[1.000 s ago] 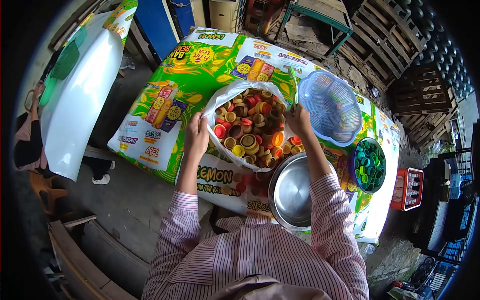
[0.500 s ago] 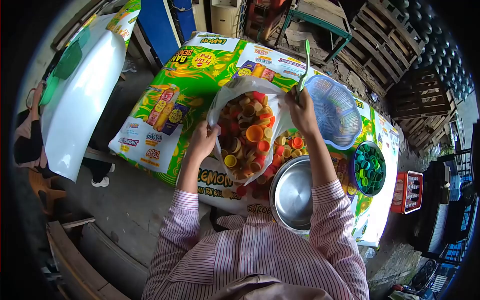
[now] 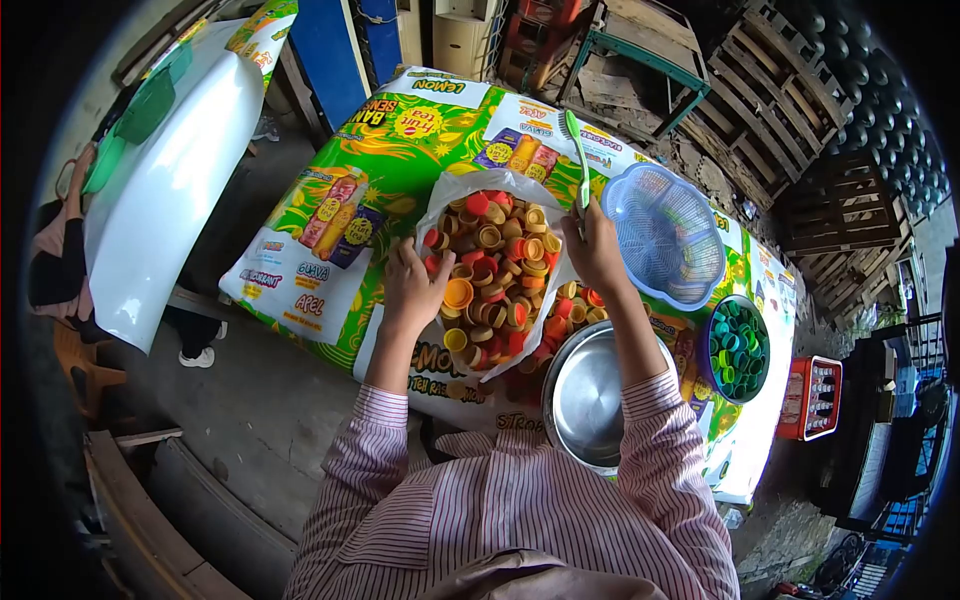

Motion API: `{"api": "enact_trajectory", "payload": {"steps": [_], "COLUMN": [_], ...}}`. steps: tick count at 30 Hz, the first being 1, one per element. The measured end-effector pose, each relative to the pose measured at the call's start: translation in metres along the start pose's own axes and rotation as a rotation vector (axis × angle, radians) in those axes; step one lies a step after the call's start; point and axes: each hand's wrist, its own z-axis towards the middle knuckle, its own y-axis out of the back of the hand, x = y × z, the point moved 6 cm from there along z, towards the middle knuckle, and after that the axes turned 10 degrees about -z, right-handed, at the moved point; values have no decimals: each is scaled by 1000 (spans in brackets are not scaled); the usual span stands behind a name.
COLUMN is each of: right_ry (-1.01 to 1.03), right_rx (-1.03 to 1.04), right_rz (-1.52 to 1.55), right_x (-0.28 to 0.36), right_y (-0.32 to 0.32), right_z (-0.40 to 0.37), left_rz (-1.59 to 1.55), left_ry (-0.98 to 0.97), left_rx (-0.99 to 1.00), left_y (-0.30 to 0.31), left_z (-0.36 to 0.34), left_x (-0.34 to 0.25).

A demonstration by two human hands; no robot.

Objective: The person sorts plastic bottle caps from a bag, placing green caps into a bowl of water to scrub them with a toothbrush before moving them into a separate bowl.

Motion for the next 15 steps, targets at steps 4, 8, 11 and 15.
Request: {"api": "enact_trajectory", "payload": {"steps": [4,8,11,15], "right_ry": [-67,-226,-182,-222], "right_rx": [-35,13,68,119], "right_rz": [-323,-327,-355,-375], "right_x": [-30,-58,-60,-70], "right_y": [5,-5,-21,-27], "right_z": [-14,-25,-37,-39], "left_rz": [110,218,234,338], "left_ry": [-624,-960,-893,-788], "left_rx": [-78,361,340,290], "left_y": [-12,-93,-108,-92], "left_z": [-30,-55,-45,-25], "left_x": [-80,-95,-94,-87]}}
